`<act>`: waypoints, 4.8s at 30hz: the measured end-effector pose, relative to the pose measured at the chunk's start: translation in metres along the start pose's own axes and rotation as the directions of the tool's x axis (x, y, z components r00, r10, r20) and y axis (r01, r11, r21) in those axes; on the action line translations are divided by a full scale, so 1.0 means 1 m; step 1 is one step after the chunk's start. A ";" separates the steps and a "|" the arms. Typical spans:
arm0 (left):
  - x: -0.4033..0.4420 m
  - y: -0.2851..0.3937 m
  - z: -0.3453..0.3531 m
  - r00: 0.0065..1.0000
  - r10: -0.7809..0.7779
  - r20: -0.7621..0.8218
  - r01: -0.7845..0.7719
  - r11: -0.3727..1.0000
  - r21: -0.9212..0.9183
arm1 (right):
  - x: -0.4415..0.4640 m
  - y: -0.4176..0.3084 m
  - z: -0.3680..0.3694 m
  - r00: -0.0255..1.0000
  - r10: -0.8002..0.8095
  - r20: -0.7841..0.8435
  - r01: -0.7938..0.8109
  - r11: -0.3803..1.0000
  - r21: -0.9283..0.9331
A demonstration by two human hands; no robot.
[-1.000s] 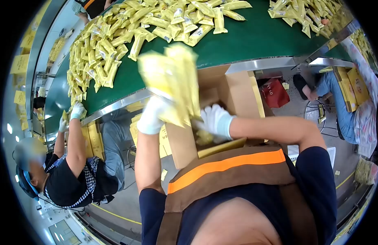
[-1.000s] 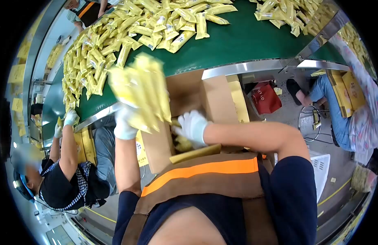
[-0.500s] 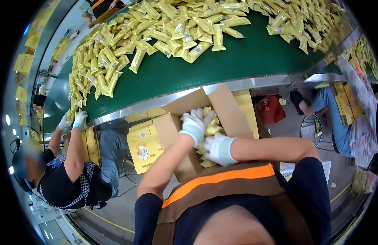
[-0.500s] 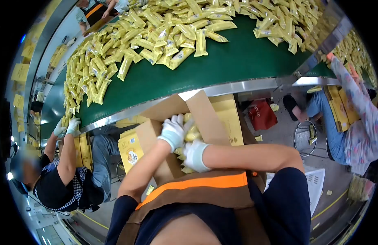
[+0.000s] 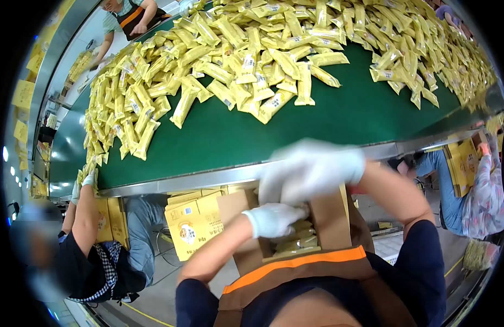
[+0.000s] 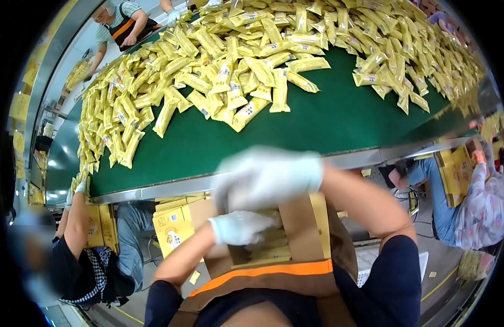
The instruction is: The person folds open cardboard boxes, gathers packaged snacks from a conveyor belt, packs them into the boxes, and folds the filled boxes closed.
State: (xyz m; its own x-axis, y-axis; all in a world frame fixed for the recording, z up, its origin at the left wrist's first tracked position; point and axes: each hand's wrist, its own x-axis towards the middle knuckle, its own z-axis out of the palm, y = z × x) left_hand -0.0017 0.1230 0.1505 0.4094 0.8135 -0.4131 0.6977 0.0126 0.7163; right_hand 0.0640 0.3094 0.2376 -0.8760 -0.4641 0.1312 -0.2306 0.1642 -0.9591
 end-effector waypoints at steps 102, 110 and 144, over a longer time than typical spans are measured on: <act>-0.042 -0.175 -0.100 0.386 -0.464 -0.798 0.240 0.885 -0.398 | -0.050 0.095 -0.009 0.550 0.323 -0.770 -0.830 0.317 -0.460; -0.025 -0.133 -0.074 0.210 -0.290 -0.934 0.720 0.692 -0.053 | -0.080 0.092 -0.052 0.503 0.415 -0.758 -0.663 0.748 -0.030; -0.075 -0.118 -0.058 0.412 -0.190 -0.891 0.757 0.615 0.219 | -0.095 0.098 -0.033 0.591 0.218 -0.777 -0.805 0.103 -0.584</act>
State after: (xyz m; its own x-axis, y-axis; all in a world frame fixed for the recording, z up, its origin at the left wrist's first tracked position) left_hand -0.1493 0.0942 0.1296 -0.4877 0.8510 0.1951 0.8681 0.4965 0.0044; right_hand 0.1101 0.3984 0.1400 -0.8971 0.4373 0.0634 0.4341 0.8990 -0.0580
